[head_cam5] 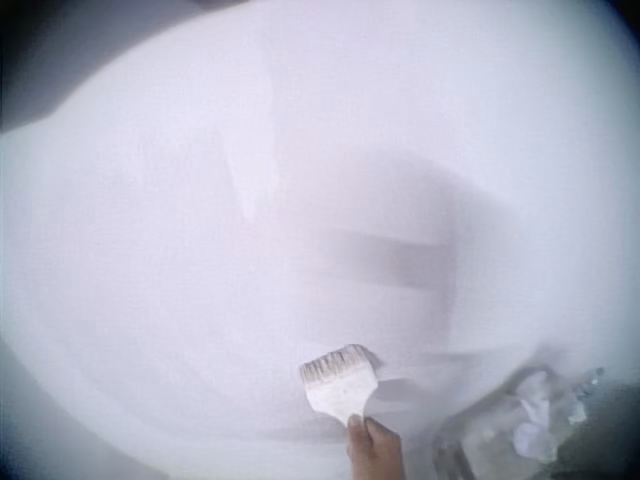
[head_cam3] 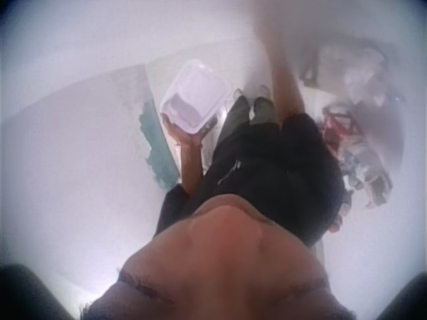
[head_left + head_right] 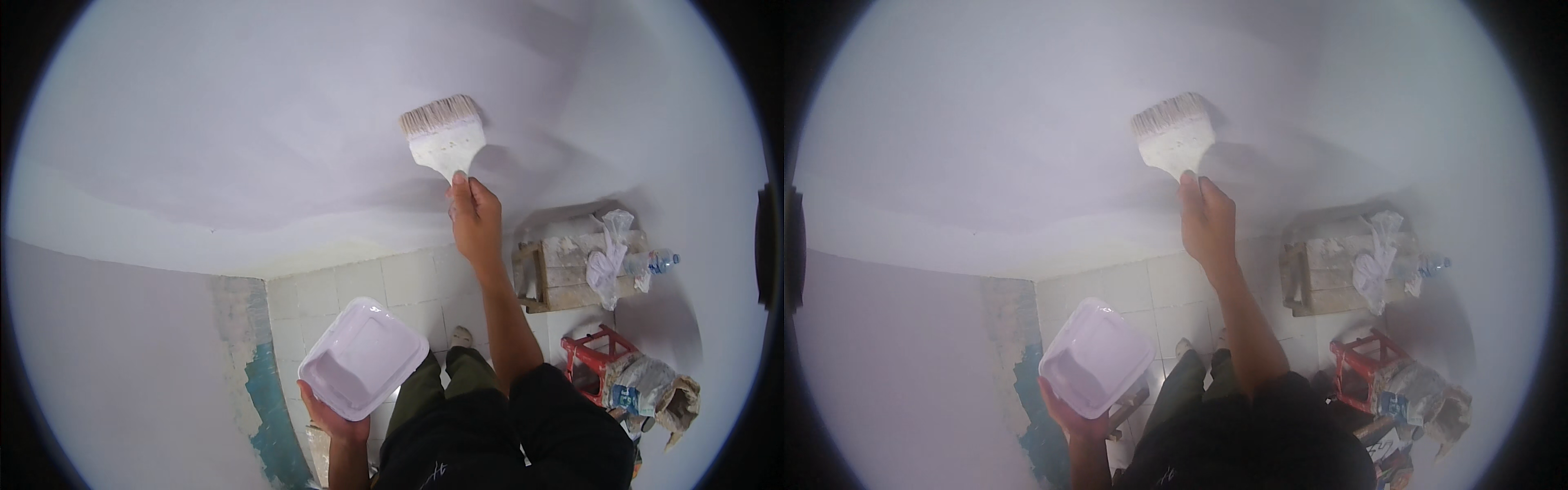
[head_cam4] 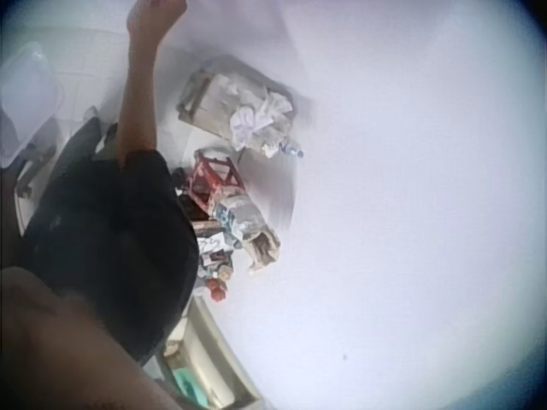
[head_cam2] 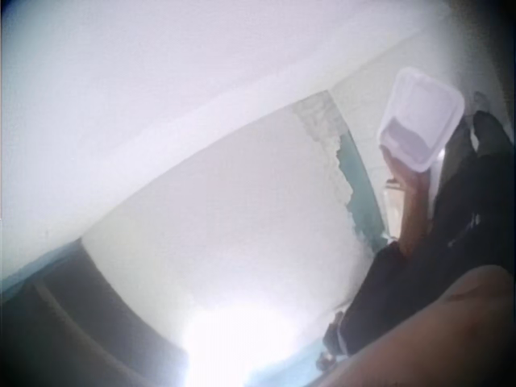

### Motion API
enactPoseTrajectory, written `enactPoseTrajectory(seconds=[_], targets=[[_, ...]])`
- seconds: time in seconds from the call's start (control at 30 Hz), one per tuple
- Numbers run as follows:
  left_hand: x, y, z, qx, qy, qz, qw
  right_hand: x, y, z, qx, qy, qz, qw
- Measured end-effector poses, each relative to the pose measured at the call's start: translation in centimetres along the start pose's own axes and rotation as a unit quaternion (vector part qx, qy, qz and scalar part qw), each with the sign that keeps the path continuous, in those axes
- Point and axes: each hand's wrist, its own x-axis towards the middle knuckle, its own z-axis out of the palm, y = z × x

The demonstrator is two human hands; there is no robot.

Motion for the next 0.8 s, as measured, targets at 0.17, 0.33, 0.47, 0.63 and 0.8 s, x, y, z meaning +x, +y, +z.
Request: enactPoseTrajectory(seconds=[0.17,0.33,0.47,0.63,0.8], targets=[[-0.2,-0.2,-0.4,-0.007,0.011,-0.004,1.0,1.2,6.4,-1.3,-0.135,-0.016,-0.016,0.991],[0.2,-0.9,-2.0,-0.013,0.011,-0.005,1.0,2.2,17.1,-2.4,-0.185,-0.006,-0.018,0.983],[-0.3,-0.9,-1.2,-0.026,0.019,-0.008,0.999,0.8,24.7,-3.3,-0.315,-0.032,0.018,0.948],[-0.7,-1.1,-1.5,-0.002,0.01,0.002,1.0,0.8,27.1,-3.8,-0.402,-0.033,0.137,0.905],[-0.7,-1.1,-2.1,-0.013,0.0,-0.008,1.0,0.6,25.8,-3.6,-0.423,0.037,0.205,0.882]])
